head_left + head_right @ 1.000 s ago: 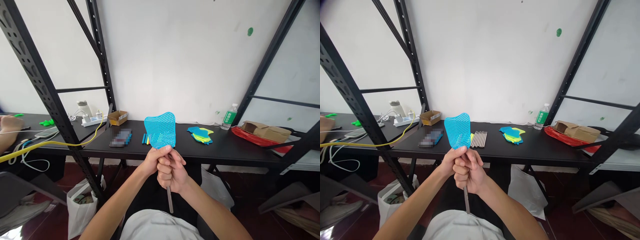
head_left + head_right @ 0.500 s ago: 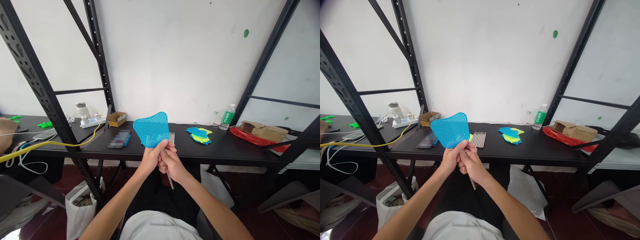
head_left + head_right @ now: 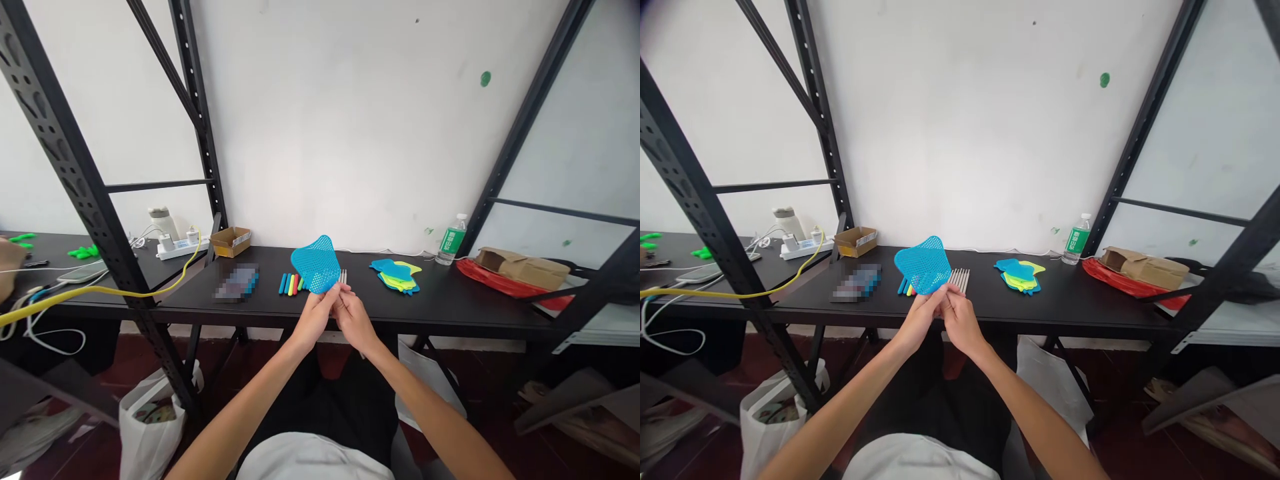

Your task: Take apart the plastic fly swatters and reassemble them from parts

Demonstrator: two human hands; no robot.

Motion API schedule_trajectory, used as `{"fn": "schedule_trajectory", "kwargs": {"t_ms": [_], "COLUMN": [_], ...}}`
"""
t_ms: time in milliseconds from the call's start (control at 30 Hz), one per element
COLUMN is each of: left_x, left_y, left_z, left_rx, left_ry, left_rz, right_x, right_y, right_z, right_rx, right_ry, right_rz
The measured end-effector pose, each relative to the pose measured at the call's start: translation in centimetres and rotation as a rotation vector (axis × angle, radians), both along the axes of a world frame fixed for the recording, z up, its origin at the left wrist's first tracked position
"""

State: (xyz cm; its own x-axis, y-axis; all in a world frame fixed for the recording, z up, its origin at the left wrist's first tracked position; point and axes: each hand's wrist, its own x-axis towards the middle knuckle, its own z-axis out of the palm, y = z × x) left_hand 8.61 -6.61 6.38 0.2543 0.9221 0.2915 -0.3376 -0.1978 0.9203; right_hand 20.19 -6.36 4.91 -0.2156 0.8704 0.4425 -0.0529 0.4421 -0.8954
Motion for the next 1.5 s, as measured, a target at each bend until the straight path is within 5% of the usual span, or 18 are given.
{"fn": "schedule_trajectory", "kwargs": {"t_ms": [167, 267, 400, 633, 900, 1067, 1267, 1500], "left_x": [-0.8, -1.0, -0.2, 0.6, 0.1, -0.9, -2.7, -2.7], "left_y": [0.4, -0.2, -0.6, -0.2, 0.9, 1.8, 2.6, 2.5], "left_z": [0.1, 0.6, 0.8, -0.1, -1.6, -0.8, 0.9, 1.0], "left_rx": [-0.098, -0.132, -0.144, -0.169, -0.015, 0.004, 0.023, 0.015], "left_ry": [-0.192, -0.240, -0.276, -0.307, -0.198, -0.182, -0.279, -0.278], "left_rz": [-0.212, -0.244, -0.209, -0.046, 0.211, 0.383, 0.448, 0.425], "right_x": [1.0, 1.6, 1.9, 1.6, 0.9, 1.0, 1.5, 3.3], "right_y": [0.9, 0.9, 0.8, 0.7, 1.0, 1.2, 1.4, 1.8], "right_z": [0.3, 0.3, -0.2, 0.1, -0.9, -1.5, -0.6, 0.5], "right_rx": [-0.489, -0.591, -0.610, -0.541, -0.328, -0.256, -0.471, -0.656], "right_ry": [0.365, 0.480, 0.536, 0.443, 0.267, 0.130, 0.265, 0.491], "right_rz": [0.540, 0.793, 0.893, 0.725, 0.425, 0.305, 0.221, 0.181]}}
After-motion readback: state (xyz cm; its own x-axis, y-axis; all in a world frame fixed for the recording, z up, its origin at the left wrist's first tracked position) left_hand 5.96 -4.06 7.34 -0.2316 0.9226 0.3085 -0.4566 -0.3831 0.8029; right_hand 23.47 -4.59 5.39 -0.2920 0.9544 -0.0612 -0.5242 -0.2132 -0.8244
